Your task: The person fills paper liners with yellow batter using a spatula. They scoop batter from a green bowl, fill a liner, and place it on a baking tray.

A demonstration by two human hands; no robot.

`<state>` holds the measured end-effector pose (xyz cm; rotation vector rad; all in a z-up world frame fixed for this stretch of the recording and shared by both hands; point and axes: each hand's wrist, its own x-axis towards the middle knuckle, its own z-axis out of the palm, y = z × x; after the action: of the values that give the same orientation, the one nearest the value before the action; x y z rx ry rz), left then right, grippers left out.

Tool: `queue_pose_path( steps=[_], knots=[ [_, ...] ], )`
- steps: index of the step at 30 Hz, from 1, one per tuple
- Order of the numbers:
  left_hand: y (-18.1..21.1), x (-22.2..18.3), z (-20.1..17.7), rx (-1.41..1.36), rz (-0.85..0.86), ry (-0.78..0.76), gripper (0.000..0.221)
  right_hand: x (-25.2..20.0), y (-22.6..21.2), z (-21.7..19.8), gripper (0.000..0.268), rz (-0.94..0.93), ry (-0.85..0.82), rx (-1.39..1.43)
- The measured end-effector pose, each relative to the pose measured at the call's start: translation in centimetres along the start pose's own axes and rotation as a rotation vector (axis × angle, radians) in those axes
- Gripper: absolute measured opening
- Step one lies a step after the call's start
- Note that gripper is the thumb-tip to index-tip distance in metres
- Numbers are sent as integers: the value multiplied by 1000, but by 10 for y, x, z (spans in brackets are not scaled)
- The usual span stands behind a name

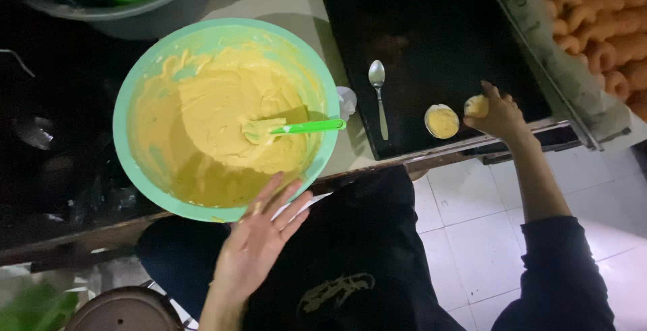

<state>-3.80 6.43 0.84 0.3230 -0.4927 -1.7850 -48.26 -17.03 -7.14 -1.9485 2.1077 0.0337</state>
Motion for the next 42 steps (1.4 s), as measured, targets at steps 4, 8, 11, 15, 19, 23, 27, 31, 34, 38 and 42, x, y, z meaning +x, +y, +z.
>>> queue_pose_path(
  steps=[4,8,11,15,19,23,27,31,34,38,42],
  knots=[
    [12,-22,-15,-16,54,31,60,-13,-25,-10,80,78,-97,70],
    [18,-34,-21,-58,141,96,54,-15,-79,-1,39,-293,193,132],
    [16,-37,-22,-65,164,117,52,-22,-153,9,17,-597,145,330],
    [17,-48,-20,20,158,115,57,-3,-211,30,30,-801,-205,39],
    [24,-64,-24,6,202,159,55,17,-216,57,19,-747,-74,-166],
    [26,-67,-29,28,218,196,54,12,-211,42,19,-635,-18,193],
    [24,-59,-39,40,199,173,49,7,-201,36,21,-501,-56,392],
    [16,-48,-39,36,197,122,56,5,-208,52,26,-535,3,304],
    [15,-40,-24,100,174,71,53,-6,-218,45,22,-812,183,348],
    [-12,-12,-3,191,-99,30,56,-20,-203,18,39,-403,44,488],
    [-61,30,6,217,-291,-4,68,-82,-160,-3,20,-558,161,507]
  ],
)
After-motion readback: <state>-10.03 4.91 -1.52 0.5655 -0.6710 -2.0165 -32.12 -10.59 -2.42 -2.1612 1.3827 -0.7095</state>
